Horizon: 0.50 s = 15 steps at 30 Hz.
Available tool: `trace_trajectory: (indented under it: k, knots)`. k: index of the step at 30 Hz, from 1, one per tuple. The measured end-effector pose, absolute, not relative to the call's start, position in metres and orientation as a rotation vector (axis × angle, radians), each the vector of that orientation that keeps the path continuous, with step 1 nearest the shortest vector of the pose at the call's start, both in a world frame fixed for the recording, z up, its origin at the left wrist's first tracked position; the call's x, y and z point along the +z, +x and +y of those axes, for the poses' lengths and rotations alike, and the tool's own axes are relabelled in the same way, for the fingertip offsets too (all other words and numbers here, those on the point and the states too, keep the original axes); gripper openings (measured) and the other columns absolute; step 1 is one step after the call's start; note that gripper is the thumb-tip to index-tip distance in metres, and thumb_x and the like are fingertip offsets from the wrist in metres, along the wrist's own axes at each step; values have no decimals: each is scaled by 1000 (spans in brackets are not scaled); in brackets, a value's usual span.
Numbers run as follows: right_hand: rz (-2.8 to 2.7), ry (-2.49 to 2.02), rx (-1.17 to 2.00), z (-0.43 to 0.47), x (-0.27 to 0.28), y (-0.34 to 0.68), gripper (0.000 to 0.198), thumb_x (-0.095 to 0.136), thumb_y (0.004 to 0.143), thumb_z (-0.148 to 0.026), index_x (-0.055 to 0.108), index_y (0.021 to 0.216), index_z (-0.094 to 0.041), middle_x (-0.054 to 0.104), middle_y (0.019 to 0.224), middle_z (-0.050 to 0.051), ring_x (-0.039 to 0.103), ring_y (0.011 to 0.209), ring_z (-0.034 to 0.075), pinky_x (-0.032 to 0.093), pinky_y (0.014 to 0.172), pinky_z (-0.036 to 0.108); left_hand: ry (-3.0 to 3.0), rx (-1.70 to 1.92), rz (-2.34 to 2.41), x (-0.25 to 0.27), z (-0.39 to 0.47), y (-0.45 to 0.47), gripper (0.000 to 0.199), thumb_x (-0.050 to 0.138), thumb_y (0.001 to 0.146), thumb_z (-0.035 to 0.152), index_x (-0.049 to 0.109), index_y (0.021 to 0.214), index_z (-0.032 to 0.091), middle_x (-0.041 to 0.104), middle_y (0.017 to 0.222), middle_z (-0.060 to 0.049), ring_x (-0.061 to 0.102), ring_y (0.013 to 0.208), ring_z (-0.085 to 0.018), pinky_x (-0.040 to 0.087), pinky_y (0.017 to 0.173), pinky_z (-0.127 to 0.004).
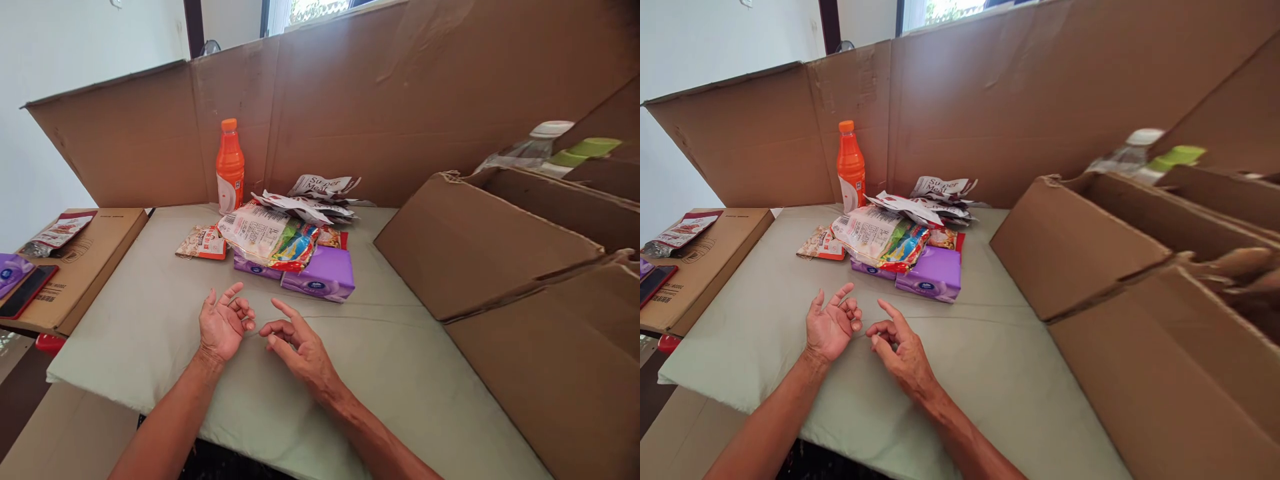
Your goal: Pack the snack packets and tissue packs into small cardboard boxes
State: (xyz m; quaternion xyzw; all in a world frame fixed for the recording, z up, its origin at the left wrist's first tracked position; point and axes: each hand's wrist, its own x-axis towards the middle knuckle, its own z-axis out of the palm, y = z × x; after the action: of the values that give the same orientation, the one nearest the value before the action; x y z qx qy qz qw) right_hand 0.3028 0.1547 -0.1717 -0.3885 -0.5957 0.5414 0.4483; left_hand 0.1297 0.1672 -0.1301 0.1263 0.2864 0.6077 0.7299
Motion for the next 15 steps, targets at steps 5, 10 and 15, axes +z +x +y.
trace_trajectory:
  k: [5,10,15]
  knots:
    - [-1477,-984,1354,154,-176,301,66,60,87,-35,44,149,-20,75,94,6,66,69,17,59,68,35,314,1322,630,-130,166,129,52,51,96,56,70,111,10,48,50,2,56,56,-21,41,60,-32]
    - [-1500,-976,1350,155,-176,302,65,60,88,-36,44,148,-20,75,93,6,67,68,17,59,69,35,323,1334,625,-128,166,130,52,51,96,57,72,108,10,51,51,1,56,57,-21,43,61,-33]
    - [-1516,-975,1355,155,-174,302,65,60,88,-39,45,148,-20,75,94,6,67,69,17,59,70,35,322,1349,628,-125,166,131,53,55,94,59,73,104,10,51,53,1,56,57,-20,45,63,-34]
